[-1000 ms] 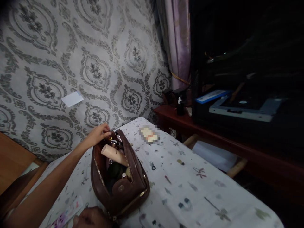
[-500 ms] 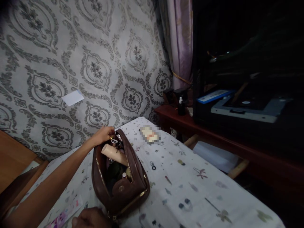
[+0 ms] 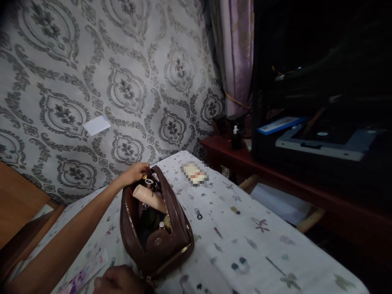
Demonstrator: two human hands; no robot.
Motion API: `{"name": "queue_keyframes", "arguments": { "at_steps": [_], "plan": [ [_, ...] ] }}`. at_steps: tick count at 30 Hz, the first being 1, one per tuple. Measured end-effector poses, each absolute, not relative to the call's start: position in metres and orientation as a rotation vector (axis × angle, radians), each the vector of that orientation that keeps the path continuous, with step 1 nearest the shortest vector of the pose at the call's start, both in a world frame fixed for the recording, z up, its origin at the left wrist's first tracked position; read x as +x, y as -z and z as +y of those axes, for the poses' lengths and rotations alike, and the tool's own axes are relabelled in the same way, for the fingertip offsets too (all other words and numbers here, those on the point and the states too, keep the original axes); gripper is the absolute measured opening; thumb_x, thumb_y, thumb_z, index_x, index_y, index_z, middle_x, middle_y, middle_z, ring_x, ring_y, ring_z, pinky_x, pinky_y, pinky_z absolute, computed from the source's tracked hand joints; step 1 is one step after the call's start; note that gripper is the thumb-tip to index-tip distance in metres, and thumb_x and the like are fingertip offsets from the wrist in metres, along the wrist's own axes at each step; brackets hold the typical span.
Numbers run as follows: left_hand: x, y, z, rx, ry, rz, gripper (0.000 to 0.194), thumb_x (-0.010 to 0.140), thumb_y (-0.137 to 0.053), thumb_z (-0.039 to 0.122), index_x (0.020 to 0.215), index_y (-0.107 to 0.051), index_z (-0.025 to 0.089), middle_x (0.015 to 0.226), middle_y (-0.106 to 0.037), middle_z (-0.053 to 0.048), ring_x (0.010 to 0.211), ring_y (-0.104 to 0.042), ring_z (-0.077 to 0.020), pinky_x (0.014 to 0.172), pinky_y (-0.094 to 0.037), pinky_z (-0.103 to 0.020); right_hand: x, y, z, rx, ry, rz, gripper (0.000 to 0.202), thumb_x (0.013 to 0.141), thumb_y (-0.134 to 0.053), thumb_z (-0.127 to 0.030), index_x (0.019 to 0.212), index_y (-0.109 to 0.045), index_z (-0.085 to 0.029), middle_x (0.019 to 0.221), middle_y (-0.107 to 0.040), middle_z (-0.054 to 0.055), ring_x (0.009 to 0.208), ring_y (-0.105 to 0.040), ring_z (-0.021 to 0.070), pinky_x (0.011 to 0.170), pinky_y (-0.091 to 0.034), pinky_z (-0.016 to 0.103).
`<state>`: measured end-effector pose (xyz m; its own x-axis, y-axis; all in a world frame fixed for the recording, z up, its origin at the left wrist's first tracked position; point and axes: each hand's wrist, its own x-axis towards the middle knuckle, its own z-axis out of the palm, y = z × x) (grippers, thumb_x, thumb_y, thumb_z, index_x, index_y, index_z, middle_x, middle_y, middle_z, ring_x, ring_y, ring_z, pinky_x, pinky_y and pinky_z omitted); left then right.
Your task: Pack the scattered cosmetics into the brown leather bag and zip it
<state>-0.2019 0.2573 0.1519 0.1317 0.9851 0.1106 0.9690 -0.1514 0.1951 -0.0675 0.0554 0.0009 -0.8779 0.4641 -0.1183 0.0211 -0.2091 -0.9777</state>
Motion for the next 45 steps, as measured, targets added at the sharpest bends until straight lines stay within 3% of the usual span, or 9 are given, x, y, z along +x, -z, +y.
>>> {"name": "queue_keyframes", "arguments": {
  "at_steps": [7, 13, 16, 19, 26, 32, 37, 41, 45],
  "plan": [
    [-0.208, -0.159, 0.245, 2.213, -0.761, 2.149, 0.020, 0.081, -0.052, 0.015, 0.097, -0.064, 0.019, 0.082, -0.074, -0.004, 0.083, -0.067, -0.0208, 0.081, -0.050, -0.033, -0.072, -0.010, 0.061, -0.442, -2.251, -1.800, 0.044, 0.090, -0.056, -0.056, 0.087, -0.067, -0.014, 0.060, -0.054, -0.003, 0.049, -0.047, 0.0074, 0.048, -0.031, 0.019],
    [-0.226, -0.154, 0.206, 2.034, -1.184, 2.181, 0.023, 0.090, -0.045, 0.026, 0.109, -0.055, 0.017, 0.101, -0.072, -0.009, 0.098, -0.068, -0.0203, 0.088, -0.050, -0.033, -0.075, -0.008, 0.058, -0.336, -2.393, -1.657, 0.066, 0.075, -0.051, -0.081, 0.086, -0.056, -0.016, 0.057, -0.052, -0.006, 0.040, -0.044, 0.0057, 0.041, -0.031, 0.019],
    [-0.234, -0.133, 0.170, 1.900, -1.379, 2.191, 0.021, 0.090, -0.047, 0.026, 0.108, -0.054, 0.017, 0.101, -0.071, -0.009, 0.100, -0.067, -0.0206, 0.083, -0.051, -0.031, -0.074, -0.004, 0.058, -0.275, -2.394, -1.645, 0.072, 0.069, -0.051, -0.087, 0.086, -0.054, -0.017, 0.058, -0.054, -0.006, 0.042, -0.049, 0.0066, 0.042, -0.031, 0.019],
    [-0.235, -0.107, 0.123, 1.848, -1.269, 2.317, 0.019, 0.092, -0.047, 0.025, 0.108, -0.055, 0.018, 0.100, -0.070, -0.008, 0.097, -0.065, -0.0202, 0.080, -0.051, -0.031, -0.073, -0.004, 0.058, -0.260, -2.392, -1.629, 0.071, 0.070, -0.053, -0.085, 0.087, -0.055, -0.017, 0.058, -0.055, -0.005, 0.044, -0.051, 0.0071, 0.042, -0.032, 0.019],
    [-0.254, -0.067, 0.008, 1.891, -0.691, 2.706, 0.023, 0.097, -0.043, 0.024, 0.111, -0.060, 0.019, 0.113, -0.067, -0.010, 0.114, -0.055, -0.0249, 0.102, -0.042, -0.041, -0.071, -0.007, 0.061, -0.233, -2.385, -1.663, 0.062, 0.077, -0.058, -0.075, 0.094, -0.059, -0.015, 0.067, -0.059, -0.003, 0.049, -0.054, 0.0078, 0.045, -0.035, 0.021],
    [-0.296, -0.053, -0.048, 1.622, -0.736, 2.841, 0.032, 0.099, -0.035, 0.027, 0.104, -0.065, 0.017, 0.108, -0.070, -0.011, 0.106, -0.059, -0.0256, 0.098, -0.045, -0.042, -0.069, -0.011, 0.059, -0.281, -2.362, -1.663, 0.059, 0.077, -0.060, -0.073, 0.093, -0.058, -0.016, 0.067, -0.059, -0.002, 0.049, -0.054, 0.0082, 0.044, -0.034, 0.021],
    [-0.288, -0.035, -0.064, 1.694, -0.665, 2.702, 0.030, 0.094, -0.051, 0.039, 0.109, -0.068, 0.019, 0.119, -0.067, -0.010, 0.118, -0.055, -0.0261, 0.106, -0.041, -0.043, -0.069, -0.012, 0.058, -0.305, -2.358, -1.667, 0.057, 0.078, -0.061, -0.071, 0.096, -0.059, -0.016, 0.068, -0.059, -0.002, 0.050, -0.054, 0.0083, 0.045, -0.034, 0.022],
    [-0.278, -0.028, -0.071, 1.795, -0.605, 2.567, 0.040, 0.086, -0.063, 0.045, 0.119, -0.065, 0.022, 0.130, -0.061, -0.010, 0.126, -0.048, -0.0288, 0.107, -0.039, -0.047, -0.069, -0.011, 0.057, -0.300, -2.370, -1.644, 0.058, 0.076, -0.063, -0.072, 0.095, -0.058, -0.017, 0.067, -0.059, -0.003, 0.050, -0.054, 0.0080, 0.046, -0.035, 0.021],
    [-0.277, -0.031, -0.075, 1.785, -0.684, 2.511, 0.033, 0.087, -0.060, 0.044, 0.111, -0.067, 0.023, 0.114, -0.065, -0.008, 0.111, -0.056, -0.0282, 0.098, -0.046, -0.044, -0.069, -0.010, 0.056, -0.318, -2.381, -1.634, 0.065, 0.072, -0.063, -0.076, 0.095, -0.057, -0.016, 0.066, -0.060, -0.003, 0.048, -0.054, 0.0078, 0.044, -0.034, 0.021]
  ]
}}
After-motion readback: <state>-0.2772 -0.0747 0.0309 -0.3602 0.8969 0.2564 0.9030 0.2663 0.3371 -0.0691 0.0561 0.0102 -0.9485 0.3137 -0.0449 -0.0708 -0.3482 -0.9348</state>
